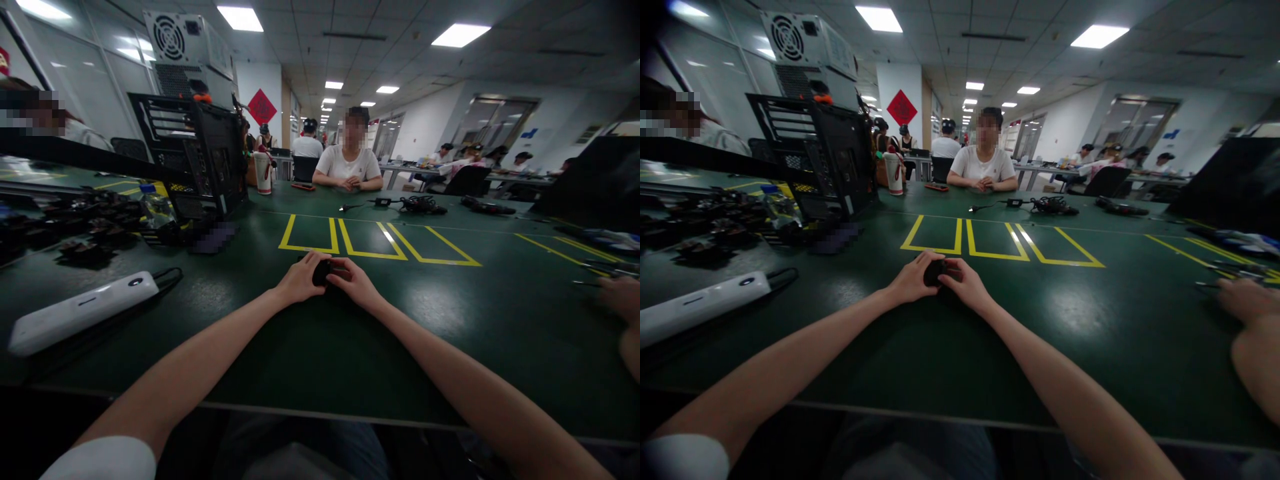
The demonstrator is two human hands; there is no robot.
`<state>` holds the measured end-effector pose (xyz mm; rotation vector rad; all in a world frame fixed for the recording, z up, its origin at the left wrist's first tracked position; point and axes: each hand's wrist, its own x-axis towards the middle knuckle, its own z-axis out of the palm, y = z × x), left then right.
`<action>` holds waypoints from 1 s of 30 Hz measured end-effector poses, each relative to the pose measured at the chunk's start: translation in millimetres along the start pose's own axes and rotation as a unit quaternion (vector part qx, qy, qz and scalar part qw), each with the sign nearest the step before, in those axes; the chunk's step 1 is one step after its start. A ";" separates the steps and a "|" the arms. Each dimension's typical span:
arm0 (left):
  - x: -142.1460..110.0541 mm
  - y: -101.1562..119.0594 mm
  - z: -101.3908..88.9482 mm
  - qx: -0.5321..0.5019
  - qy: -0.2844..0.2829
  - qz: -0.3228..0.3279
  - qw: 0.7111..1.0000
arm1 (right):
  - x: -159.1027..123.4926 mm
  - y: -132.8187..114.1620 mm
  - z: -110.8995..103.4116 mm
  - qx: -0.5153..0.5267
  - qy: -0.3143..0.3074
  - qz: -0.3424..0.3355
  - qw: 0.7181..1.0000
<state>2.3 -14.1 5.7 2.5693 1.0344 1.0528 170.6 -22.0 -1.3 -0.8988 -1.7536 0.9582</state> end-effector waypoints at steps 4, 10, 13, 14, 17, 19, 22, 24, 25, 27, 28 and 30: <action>-0.1 0.5 -0.5 -0.006 -0.001 0.002 1.000 | -1.3 0.7 0.4 0.035 -0.012 -0.005 0.999; 0.4 0.8 0.2 -0.003 0.002 -0.005 1.000 | -0.4 3.2 1.9 0.049 0.003 -0.004 0.999; 0.6 1.7 -0.7 -0.007 -0.002 -0.007 1.000 | 0.3 2.6 0.0 0.023 0.008 -0.002 1.000; 0.7 1.9 -1.0 -0.008 -0.003 -0.008 1.000 | 0.4 2.2 -0.6 0.015 0.003 0.001 1.000; 0.8 2.1 -1.4 -0.008 -0.003 -0.008 1.000 | 0.2 1.2 -1.5 0.021 -0.018 0.006 1.000; 0.9 1.6 -1.1 -0.005 -0.002 -0.005 1.000 | -0.1 1.4 -0.9 0.050 -0.028 -0.003 0.998; 1.2 0.6 -0.4 -0.003 0.002 0.001 1.000 | -0.1 2.2 0.8 0.080 -0.027 -0.011 0.996; 1.3 0.1 -0.1 -0.003 0.002 0.003 1.000 | 0.1 2.6 1.3 0.073 -0.015 -0.006 0.997; 1.3 -0.1 -0.1 -0.003 0.002 0.002 1.000 | 0.3 2.8 1.2 0.065 -0.008 -0.004 0.998; 1.1 -0.3 -0.5 -0.004 0.000 -0.002 1.000 | 0.7 2.8 0.7 0.044 0.002 -0.006 0.999; 1.0 -0.3 -0.8 -0.006 0.000 -0.005 1.000 | 0.8 2.6 0.3 0.032 0.005 -0.007 0.999; 0.9 -0.1 -1.3 -0.010 -0.003 -0.009 1.000 | 0.7 2.0 -0.4 0.013 0.005 -0.005 1.000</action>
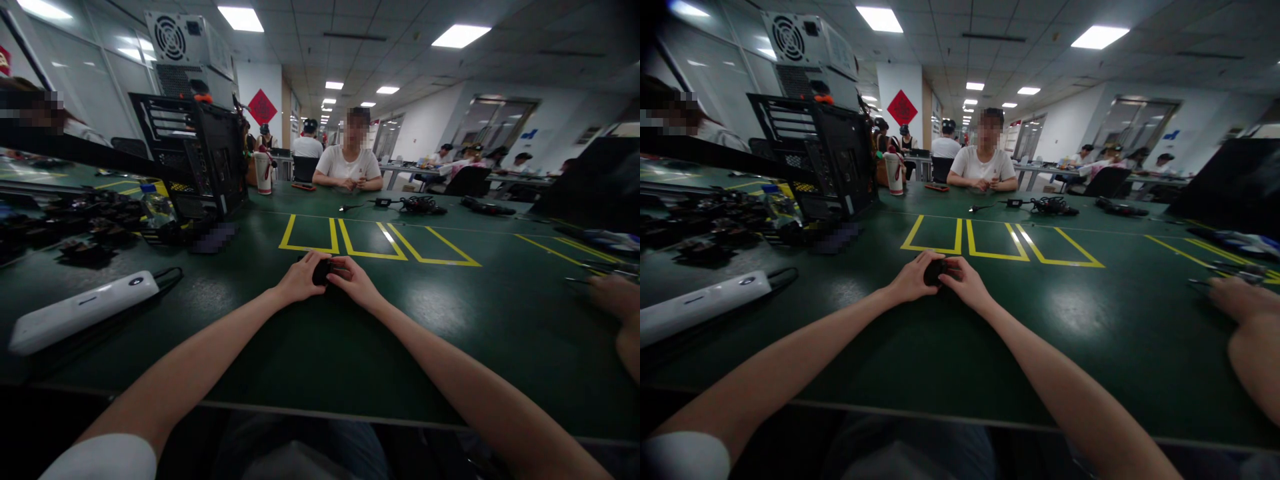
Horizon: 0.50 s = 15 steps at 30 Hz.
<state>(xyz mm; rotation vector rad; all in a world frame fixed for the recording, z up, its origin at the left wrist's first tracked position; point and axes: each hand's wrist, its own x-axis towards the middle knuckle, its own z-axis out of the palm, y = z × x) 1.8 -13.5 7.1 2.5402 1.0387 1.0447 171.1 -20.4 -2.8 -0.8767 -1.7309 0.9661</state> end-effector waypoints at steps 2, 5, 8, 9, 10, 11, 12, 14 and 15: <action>0.0 0.1 -0.3 -0.006 -0.002 -0.001 1.000 | -0.5 -1.1 -0.2 -0.009 -0.005 0.006 1.000; 0.4 -0.2 0.2 -0.013 0.000 -0.002 1.000 | -1.8 -3.3 0.7 0.006 -0.010 0.006 1.000; 0.7 -0.9 1.0 -0.018 0.001 -0.004 1.000 | -2.6 -4.2 2.1 0.026 -0.016 0.007 1.000; 0.7 -1.1 1.2 -0.019 0.001 -0.005 1.000 | -2.6 -4.0 2.4 0.028 -0.016 0.010 0.999; 0.7 -1.2 1.3 -0.020 0.001 -0.005 1.000 | -2.4 -3.5 2.6 0.027 -0.013 0.012 0.999; 0.7 -1.3 1.4 -0.020 0.002 -0.006 1.000 | -2.0 -2.8 2.5 0.023 -0.008 0.014 1.000; 0.7 -1.3 1.4 -0.021 0.003 -0.006 1.000 | -1.6 -2.1 2.3 0.018 -0.002 0.013 1.000; 0.8 -1.3 1.4 -0.020 0.004 -0.005 1.000 | -0.4 -0.7 1.6 0.005 0.009 0.007 1.000; 1.0 -1.2 1.4 -0.020 0.004 -0.005 1.000 | 0.2 -0.4 1.1 0.000 0.011 0.004 1.000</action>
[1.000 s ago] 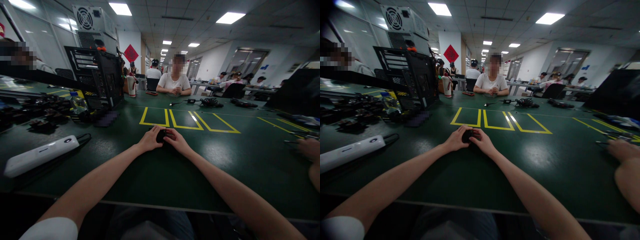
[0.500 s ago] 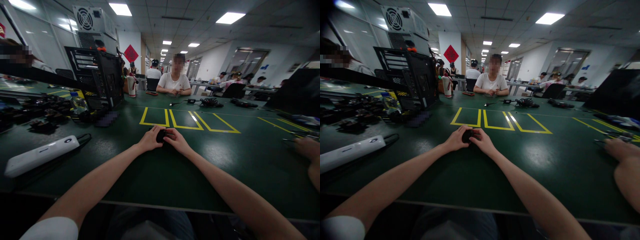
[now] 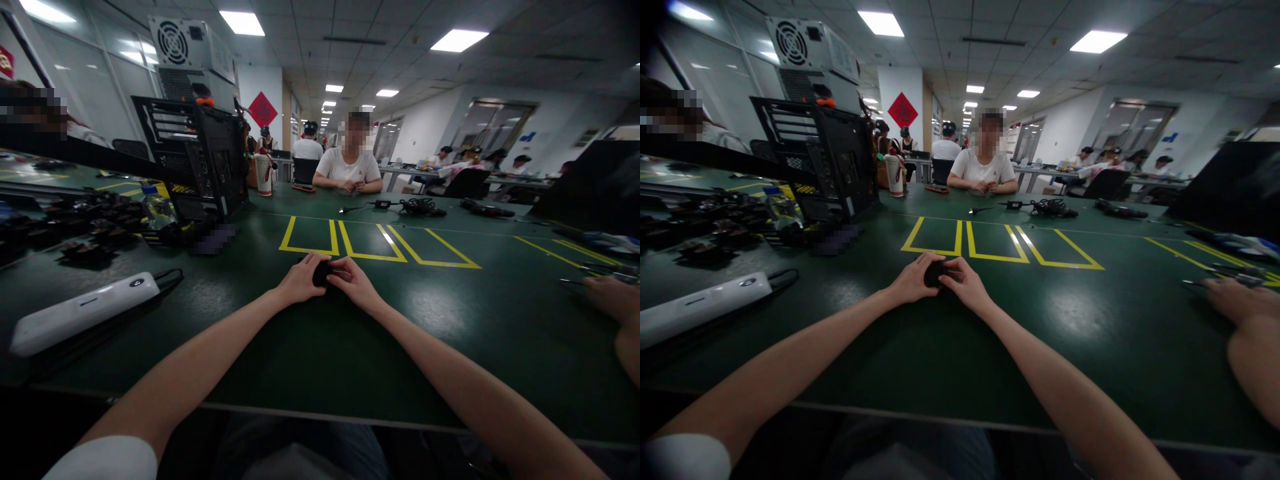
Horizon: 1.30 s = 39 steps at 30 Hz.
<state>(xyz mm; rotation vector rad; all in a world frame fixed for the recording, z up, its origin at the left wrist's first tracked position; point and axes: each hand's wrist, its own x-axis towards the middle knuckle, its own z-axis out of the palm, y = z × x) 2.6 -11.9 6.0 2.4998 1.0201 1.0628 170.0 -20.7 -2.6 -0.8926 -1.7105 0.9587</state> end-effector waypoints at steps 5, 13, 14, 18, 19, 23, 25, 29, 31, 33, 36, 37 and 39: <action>0.9 -0.8 0.6 0.001 0.000 0.001 1.000 | 0.9 -0.4 -1.0 0.000 -0.024 0.013 1.000; 0.9 -0.4 -0.3 0.004 -0.001 -0.003 1.000 | -1.9 0.0 2.0 0.057 -0.034 0.007 0.998; 1.0 -0.3 -0.4 0.004 -0.001 -0.002 1.000 | -1.6 -0.5 1.8 0.049 -0.027 0.005 0.998; 1.5 -1.1 -0.2 0.010 0.002 0.005 1.000 | -0.1 -2.4 0.2 0.015 -0.011 -0.007 1.000; 1.6 -1.4 -0.1 0.012 0.003 0.007 1.000 | 0.0 -2.7 -0.2 0.005 -0.009 -0.007 1.000; 1.2 -1.7 -0.7 0.017 0.001 0.011 1.000 | -0.8 -3.2 -0.4 -0.008 -0.023 -0.006 1.000; 1.0 -1.6 -1.1 0.016 -0.002 0.010 1.000 | -1.6 -2.6 0.6 0.015 -0.030 -0.009 0.999; 1.6 -2.4 -0.4 0.013 -0.007 0.002 1.000 | -2.6 -1.8 2.8 0.029 -0.025 -0.003 0.999; 2.3 -3.3 0.4 0.010 -0.005 0.000 1.000 | -2.3 -2.0 2.9 0.005 -0.012 0.000 1.000; 2.8 -3.8 0.8 0.006 -0.005 0.000 1.000 | -1.7 -2.4 2.4 -0.015 -0.003 -0.005 1.000; 3.0 -3.7 0.6 0.003 -0.006 0.000 1.000 | -0.5 -2.2 1.2 -0.031 -0.006 -0.014 0.999; 2.9 -3.5 0.4 0.002 -0.006 0.000 1.000 | -0.3 -1.9 0.9 -0.032 -0.011 -0.012 0.999; 2.7 -3.2 0.2 0.001 -0.006 -0.001 1.000 | -0.2 -0.8 0.5 -0.024 -0.022 -0.004 0.999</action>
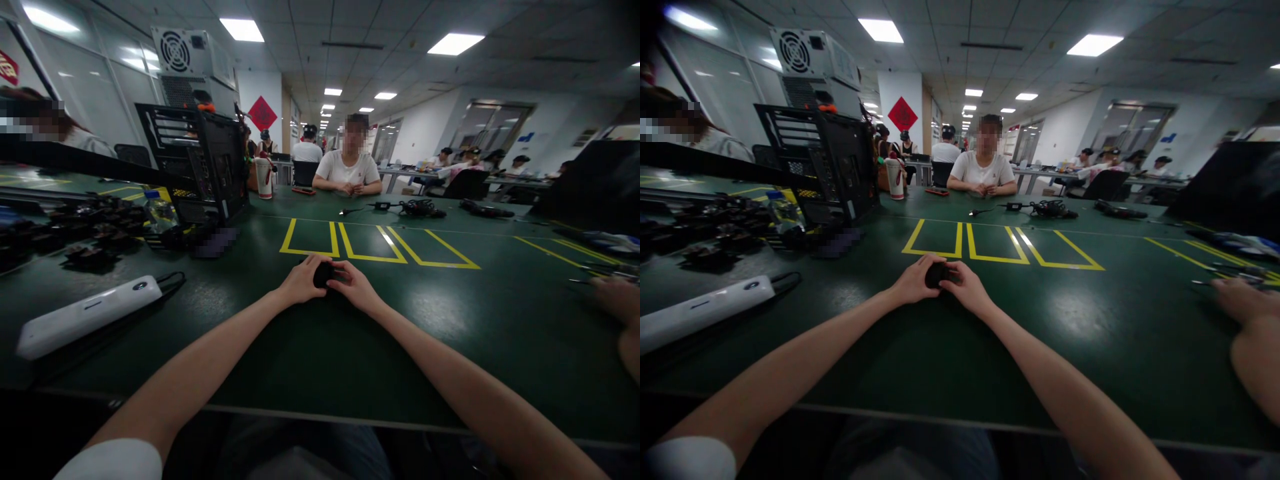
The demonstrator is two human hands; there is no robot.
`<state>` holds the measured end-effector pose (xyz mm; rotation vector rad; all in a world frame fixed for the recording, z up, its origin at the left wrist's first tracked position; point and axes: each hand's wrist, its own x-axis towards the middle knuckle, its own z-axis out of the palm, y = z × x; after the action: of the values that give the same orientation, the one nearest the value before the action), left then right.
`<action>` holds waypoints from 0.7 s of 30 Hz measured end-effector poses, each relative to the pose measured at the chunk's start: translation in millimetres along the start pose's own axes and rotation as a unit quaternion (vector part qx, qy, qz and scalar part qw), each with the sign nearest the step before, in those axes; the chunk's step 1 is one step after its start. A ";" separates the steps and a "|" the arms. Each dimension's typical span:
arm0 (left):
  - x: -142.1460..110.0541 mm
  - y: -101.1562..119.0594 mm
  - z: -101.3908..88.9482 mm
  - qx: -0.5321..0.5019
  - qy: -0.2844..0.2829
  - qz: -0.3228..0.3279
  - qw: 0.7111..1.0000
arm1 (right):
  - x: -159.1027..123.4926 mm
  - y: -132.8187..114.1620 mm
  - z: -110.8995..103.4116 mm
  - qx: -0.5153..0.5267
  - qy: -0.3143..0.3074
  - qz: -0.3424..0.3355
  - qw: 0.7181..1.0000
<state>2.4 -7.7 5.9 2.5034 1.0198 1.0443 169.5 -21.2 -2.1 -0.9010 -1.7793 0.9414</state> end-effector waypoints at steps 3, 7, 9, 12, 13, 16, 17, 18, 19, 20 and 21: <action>0.1 0.4 0.0 0.001 0.003 0.000 1.000 | -0.9 1.6 0.3 0.016 -0.001 -0.001 1.000; 0.7 0.5 0.0 0.003 0.000 0.002 1.000 | -2.8 1.2 1.2 0.009 0.001 -0.011 1.000; 0.9 0.6 -0.4 0.007 -0.001 -0.005 1.000 | -3.3 -0.1 1.7 -0.001 0.006 -0.014 1.000; 0.8 1.6 -1.6 0.010 -0.003 -0.010 1.000 | -3.4 -2.5 2.0 -0.015 0.014 -0.013 1.000; 0.7 2.0 -2.1 0.010 -0.004 -0.010 1.000 | -3.4 -3.1 2.0 -0.017 0.014 -0.012 1.000; 0.5 2.9 -3.4 0.008 -0.010 -0.009 1.000 | -3.8 -3.9 1.7 -0.030 0.011 -0.010 0.999; 0.5 2.8 -3.5 0.009 -0.011 -0.009 1.000 | -3.9 -3.8 1.6 -0.036 0.010 -0.011 0.999; 0.6 2.5 -3.4 0.009 -0.011 -0.009 1.000 | -4.0 -3.7 1.6 -0.040 0.009 -0.012 0.999; 0.7 2.0 -3.1 0.010 -0.012 -0.009 1.000 | -4.1 -3.6 1.6 -0.040 0.007 -0.013 0.999; 0.8 1.4 -2.7 0.011 -0.010 -0.009 1.000 | -4.0 -3.6 1.7 -0.037 0.003 -0.015 0.999; 0.9 0.7 -2.1 0.011 -0.009 -0.008 1.000 | -3.8 -3.7 1.8 -0.032 0.000 -0.016 0.999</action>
<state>1.8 -7.6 8.3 2.5133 1.0515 1.0099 168.4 -26.6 -0.8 -0.9101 -1.8274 0.8699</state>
